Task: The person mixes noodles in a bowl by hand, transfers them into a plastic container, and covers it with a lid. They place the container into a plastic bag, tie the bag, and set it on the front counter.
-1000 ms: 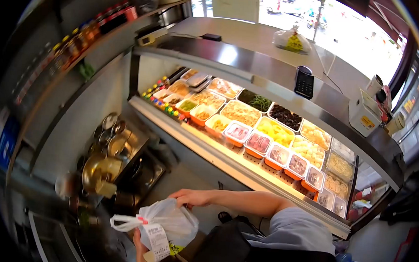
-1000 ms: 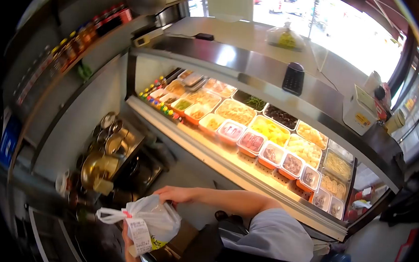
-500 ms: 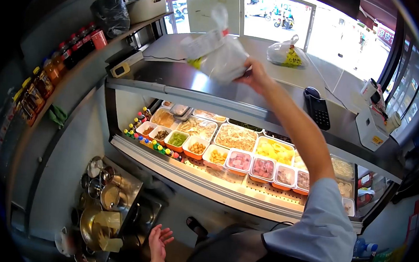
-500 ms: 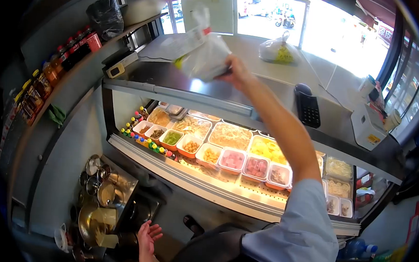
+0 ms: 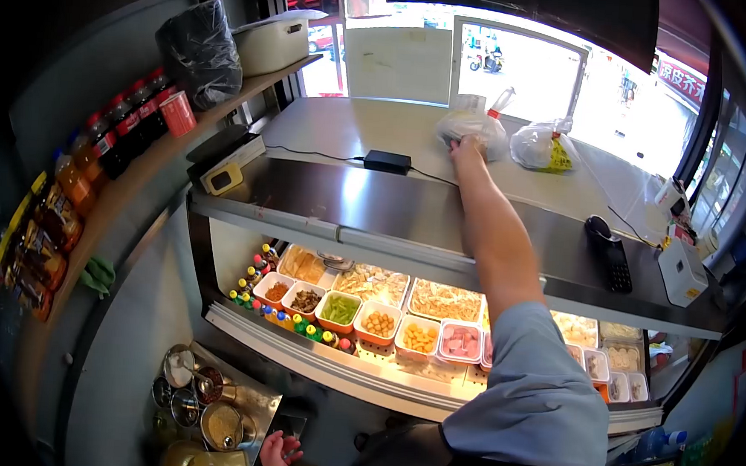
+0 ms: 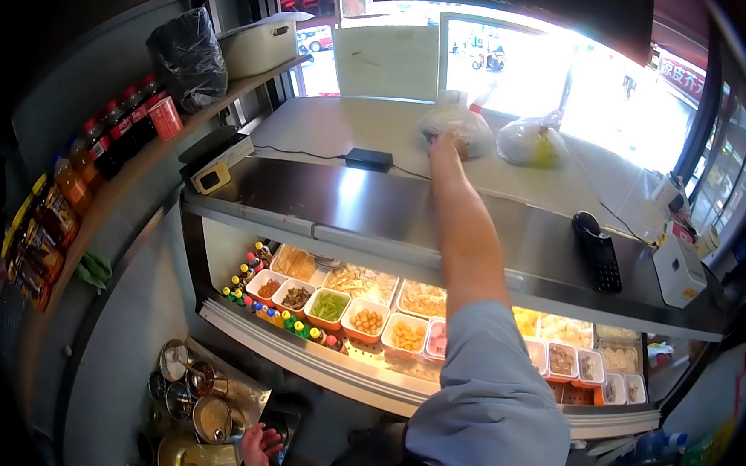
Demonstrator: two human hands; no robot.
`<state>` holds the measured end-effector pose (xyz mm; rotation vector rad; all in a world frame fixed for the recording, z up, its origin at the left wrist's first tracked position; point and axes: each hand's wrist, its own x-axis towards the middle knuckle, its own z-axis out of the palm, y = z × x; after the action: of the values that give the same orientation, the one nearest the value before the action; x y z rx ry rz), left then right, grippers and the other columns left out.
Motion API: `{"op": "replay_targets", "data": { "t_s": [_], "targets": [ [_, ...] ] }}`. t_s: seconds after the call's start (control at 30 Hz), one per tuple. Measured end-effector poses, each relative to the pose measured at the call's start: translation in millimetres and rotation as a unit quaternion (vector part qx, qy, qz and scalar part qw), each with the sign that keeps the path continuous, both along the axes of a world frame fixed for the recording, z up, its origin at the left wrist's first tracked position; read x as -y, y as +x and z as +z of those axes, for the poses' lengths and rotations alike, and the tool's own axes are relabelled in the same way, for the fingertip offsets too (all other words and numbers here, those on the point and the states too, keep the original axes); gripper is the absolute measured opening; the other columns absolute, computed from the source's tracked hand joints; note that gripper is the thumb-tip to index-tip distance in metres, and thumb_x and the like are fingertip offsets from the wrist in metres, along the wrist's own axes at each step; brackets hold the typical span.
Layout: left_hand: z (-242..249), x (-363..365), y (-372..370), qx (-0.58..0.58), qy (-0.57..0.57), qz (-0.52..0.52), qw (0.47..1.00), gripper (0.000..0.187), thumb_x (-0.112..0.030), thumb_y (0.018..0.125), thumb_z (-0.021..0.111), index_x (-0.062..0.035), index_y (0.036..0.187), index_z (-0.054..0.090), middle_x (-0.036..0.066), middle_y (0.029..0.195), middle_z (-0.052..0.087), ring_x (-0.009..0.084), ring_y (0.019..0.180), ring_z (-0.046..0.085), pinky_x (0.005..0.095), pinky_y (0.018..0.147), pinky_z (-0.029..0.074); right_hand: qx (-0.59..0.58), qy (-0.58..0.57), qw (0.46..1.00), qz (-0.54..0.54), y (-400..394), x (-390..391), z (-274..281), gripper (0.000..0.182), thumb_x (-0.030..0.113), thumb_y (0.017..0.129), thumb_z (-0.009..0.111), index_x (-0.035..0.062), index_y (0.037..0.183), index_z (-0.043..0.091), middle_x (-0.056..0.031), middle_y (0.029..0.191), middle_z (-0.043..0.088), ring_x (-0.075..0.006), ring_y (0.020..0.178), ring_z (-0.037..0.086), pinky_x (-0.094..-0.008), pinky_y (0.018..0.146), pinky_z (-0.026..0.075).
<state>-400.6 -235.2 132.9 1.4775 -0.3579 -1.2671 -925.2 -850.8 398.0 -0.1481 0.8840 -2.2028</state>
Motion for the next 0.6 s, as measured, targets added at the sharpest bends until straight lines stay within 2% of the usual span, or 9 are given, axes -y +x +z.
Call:
{"op": "replay_targets", "data": {
  "t_s": [0.1, 0.2, 0.33, 0.37, 0.4, 0.43, 0.47, 0.53, 0.6],
  "targets": [
    [9.4, 9.6, -16.4, 0.01, 0.024, 0.022, 0.999, 0.03, -0.017, 0.103, 0.058, -0.0078, 0.131, 0.061, 0.009, 0.103, 0.072, 0.0206, 0.089, 0.071, 0.034, 0.072, 0.059, 0.018, -0.044, 0.998, -0.039, -5.1, 66.0, 2.4, 0.049, 0.016, 0.097, 0.055, -0.0002, 0.141, 0.043, -0.0221, 0.143, 0.047, -0.0398, 0.12, 0.058, -0.0508, 0.088, 0.061],
    [25.3, 19.7, -51.6, 0.009, 0.026, 0.04, 0.999, 0.029, -0.019, 0.104, 0.057, -0.0074, 0.13, 0.062, 0.007, 0.099, 0.072, 0.02, 0.089, 0.071, 0.0348, 0.072, 0.06, -0.014, -0.053, 0.997, 0.049, -32.9, 121.6, -1.9, 0.05, 0.021, 0.099, 0.054, -0.0006, 0.143, 0.041, -0.0229, 0.147, 0.047, -0.0362, 0.117, 0.063, -0.046, 0.088, 0.061],
    [8.9, 51.3, -68.3, 0.009, 0.047, -0.016, 0.999, 0.029, -0.017, 0.104, 0.056, -0.0067, 0.13, 0.062, 0.008, 0.103, 0.071, 0.0218, 0.092, 0.071, 0.037, 0.074, 0.06, -0.205, 0.175, 0.907, 0.324, -55.5, 111.2, 44.0, 0.035, 0.017, 0.097, 0.052, 0.0018, 0.128, 0.061, -0.0204, 0.129, 0.065, -0.0295, 0.108, 0.069, -0.0401, 0.082, 0.062],
    [10.0, 64.6, -73.0, 0.008, 0.054, -0.024, 0.998, 0.029, -0.017, 0.104, 0.056, -0.0067, 0.13, 0.062, 0.008, 0.103, 0.071, 0.0218, 0.092, 0.071, 0.037, 0.074, 0.06, -0.202, 0.183, 0.908, 0.318, -63.2, 87.2, 59.9, 0.035, 0.017, 0.097, 0.052, 0.0018, 0.128, 0.061, -0.0204, 0.129, 0.065, -0.0295, 0.108, 0.069, -0.0401, 0.082, 0.062],
    [16.6, 82.4, -80.2, 0.007, 0.068, -0.031, 0.997, 0.029, -0.017, 0.104, 0.056, -0.0065, 0.131, 0.061, 0.009, 0.105, 0.071, 0.0222, 0.092, 0.071, 0.0373, 0.074, 0.061, -0.485, 0.259, 0.752, 0.365, -67.9, 51.9, 76.4, 0.028, 0.016, 0.095, 0.052, 0.0015, 0.113, 0.068, -0.0182, 0.114, 0.07, -0.0283, 0.103, 0.071, -0.0375, 0.08, 0.061],
    [17.2, 92.2, -86.2, 0.004, 0.083, -0.037, 0.996, 0.03, -0.017, 0.104, 0.057, -0.0064, 0.131, 0.061, 0.009, 0.106, 0.071, 0.0227, 0.093, 0.071, 0.0376, 0.074, 0.061, -0.711, 0.307, 0.506, 0.379, -71.2, 25.1, 81.3, 0.026, 0.015, 0.093, 0.052, 0.0011, 0.098, 0.074, -0.0161, 0.1, 0.075, -0.0271, 0.098, 0.073, -0.0349, 0.077, 0.061],
    [7.6, 101.2, -86.7, 0.002, 0.071, -0.047, 0.996, 0.031, -0.019, 0.103, 0.058, -0.007, 0.132, 0.06, 0.009, 0.104, 0.071, 0.0235, 0.092, 0.071, 0.0389, 0.076, 0.061, -0.853, 0.325, 0.199, 0.356, -89.0, 11.1, 77.4, 0.023, 0.015, 0.087, 0.057, 0.0013, 0.079, 0.075, -0.0147, 0.082, 0.075, -0.0267, 0.089, 0.074, -0.035, 0.073, 0.06],
    [-17.1, 120.4, -86.6, 0.014, 0.058, -0.073, 0.996, 0.028, -0.021, 0.105, 0.055, -0.0073, 0.129, 0.058, 0.011, 0.103, 0.07, 0.023, 0.09, 0.071, 0.0376, 0.072, 0.061, -0.901, 0.391, 0.043, 0.186, -130.4, -32.9, 53.6, 0.023, 0.017, 0.086, 0.06, 0.0009, 0.092, 0.076, -0.0155, 0.098, 0.076, -0.0256, 0.097, 0.073, -0.0376, 0.077, 0.06],
    [-24.2, 127.8, -94.7, 0.029, 0.059, -0.09, 0.994, 0.025, -0.021, 0.106, 0.052, -0.0072, 0.126, 0.056, 0.014, 0.102, 0.069, 0.0226, 0.088, 0.072, 0.0362, 0.068, 0.062, -0.861, 0.476, 0.053, 0.174, -185.6, -59.8, 35.2, 0.034, 0.023, 0.089, 0.058, 0.0044, 0.111, 0.074, -0.0173, 0.119, 0.071, -0.0305, 0.111, 0.069, -0.0456, 0.084, 0.059]
  ]
}}
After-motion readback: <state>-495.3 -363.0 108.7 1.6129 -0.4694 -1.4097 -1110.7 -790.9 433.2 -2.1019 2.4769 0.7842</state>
